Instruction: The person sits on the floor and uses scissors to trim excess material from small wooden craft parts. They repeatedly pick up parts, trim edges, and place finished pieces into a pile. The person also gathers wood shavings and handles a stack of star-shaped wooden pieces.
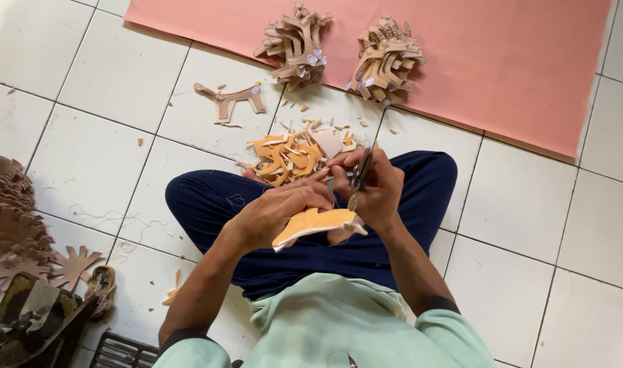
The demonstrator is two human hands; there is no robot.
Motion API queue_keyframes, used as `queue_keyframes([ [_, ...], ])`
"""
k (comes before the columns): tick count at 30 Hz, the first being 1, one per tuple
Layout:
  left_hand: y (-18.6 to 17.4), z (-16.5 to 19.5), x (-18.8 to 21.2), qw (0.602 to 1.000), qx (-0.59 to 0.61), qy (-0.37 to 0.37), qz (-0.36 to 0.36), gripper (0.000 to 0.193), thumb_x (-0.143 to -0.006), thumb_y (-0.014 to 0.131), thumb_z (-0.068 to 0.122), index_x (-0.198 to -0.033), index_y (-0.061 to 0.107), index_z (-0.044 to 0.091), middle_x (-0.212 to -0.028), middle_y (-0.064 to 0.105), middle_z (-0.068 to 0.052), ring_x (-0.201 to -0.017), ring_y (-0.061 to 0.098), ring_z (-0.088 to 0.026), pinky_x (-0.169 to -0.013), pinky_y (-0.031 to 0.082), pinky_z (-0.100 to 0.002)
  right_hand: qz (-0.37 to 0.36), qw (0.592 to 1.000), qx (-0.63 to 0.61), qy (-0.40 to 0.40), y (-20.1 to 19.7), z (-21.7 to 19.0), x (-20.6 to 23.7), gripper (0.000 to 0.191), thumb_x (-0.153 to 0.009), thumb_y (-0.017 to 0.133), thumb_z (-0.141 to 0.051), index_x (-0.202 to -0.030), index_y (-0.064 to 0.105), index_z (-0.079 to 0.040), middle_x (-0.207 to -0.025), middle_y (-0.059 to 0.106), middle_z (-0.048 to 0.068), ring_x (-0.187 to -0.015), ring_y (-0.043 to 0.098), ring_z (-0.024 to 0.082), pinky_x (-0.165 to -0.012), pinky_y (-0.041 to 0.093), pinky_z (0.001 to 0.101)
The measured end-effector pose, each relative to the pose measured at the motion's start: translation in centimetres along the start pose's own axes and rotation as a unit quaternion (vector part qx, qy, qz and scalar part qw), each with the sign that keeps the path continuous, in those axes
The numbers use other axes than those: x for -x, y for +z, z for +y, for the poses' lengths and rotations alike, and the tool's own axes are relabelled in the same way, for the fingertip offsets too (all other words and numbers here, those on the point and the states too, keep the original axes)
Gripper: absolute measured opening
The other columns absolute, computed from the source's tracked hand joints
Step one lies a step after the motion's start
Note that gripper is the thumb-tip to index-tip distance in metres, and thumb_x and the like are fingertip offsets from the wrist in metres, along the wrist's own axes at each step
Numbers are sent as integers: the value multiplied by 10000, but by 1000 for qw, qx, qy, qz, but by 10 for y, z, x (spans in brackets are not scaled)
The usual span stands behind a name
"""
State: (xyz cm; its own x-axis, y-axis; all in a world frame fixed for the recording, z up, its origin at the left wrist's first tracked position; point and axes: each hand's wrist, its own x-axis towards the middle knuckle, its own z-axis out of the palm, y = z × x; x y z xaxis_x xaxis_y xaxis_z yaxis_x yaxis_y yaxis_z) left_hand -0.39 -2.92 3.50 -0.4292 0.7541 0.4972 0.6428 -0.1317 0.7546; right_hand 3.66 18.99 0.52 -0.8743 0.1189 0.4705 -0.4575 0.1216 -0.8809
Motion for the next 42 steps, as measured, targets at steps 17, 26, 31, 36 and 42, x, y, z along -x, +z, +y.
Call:
queue_keyframes([
  [17, 19, -47, -16, 798, 351, -207, 444, 353, -981, 675, -5, -1302, 528, -18, -1159, 674, -185, -1090, 710, -250, -916, 620, -418, -156, 950, -101, 252, -3, 36, 41, 495, -1059, 587, -450, -1123, 699, 27, -660, 548, -30, -522, 491, 24, -468, 381, 193],
  [26, 22, -33, -16, 812, 323, -198, 444, 334, -961, 698, -19, -1258, 544, -26, -1186, 652, -181, -1127, 707, -256, -880, 628, -397, -164, 945, -92, 267, -5, 22, 39, 561, -991, 619, -512, -1062, 713, 37, -568, 511, -55, -441, 436, 11, -400, 324, 187],
  [31, 21, -30, -17, 805, 335, -207, 444, 328, -968, 704, -22, -1255, 546, -32, -1169, 640, -170, -1095, 700, -239, -881, 678, -387, -173, 944, -72, 271, -6, 20, 37, 551, -966, 650, -516, -1050, 716, 24, -521, 500, -53, -414, 426, 14, -390, 309, 188],
  [36, 21, -30, -16, 812, 321, -208, 441, 313, -966, 695, -17, -1244, 553, -32, -1150, 648, -169, -1079, 717, -225, -846, 636, -370, -173, 950, -51, 253, -5, 21, 39, 550, -980, 647, -531, -1051, 724, 8, -561, 528, -60, -454, 463, 10, -410, 331, 189],
  [42, 21, -31, -13, 813, 323, -216, 434, 312, -969, 696, -20, -1247, 555, -34, -1142, 652, -169, -1066, 714, -223, -859, 684, -368, -144, 941, -95, 292, -3, 25, 44, 471, -973, 661, -468, -967, 719, -1, -484, 473, -65, -392, 404, 9, -365, 298, 186],
])
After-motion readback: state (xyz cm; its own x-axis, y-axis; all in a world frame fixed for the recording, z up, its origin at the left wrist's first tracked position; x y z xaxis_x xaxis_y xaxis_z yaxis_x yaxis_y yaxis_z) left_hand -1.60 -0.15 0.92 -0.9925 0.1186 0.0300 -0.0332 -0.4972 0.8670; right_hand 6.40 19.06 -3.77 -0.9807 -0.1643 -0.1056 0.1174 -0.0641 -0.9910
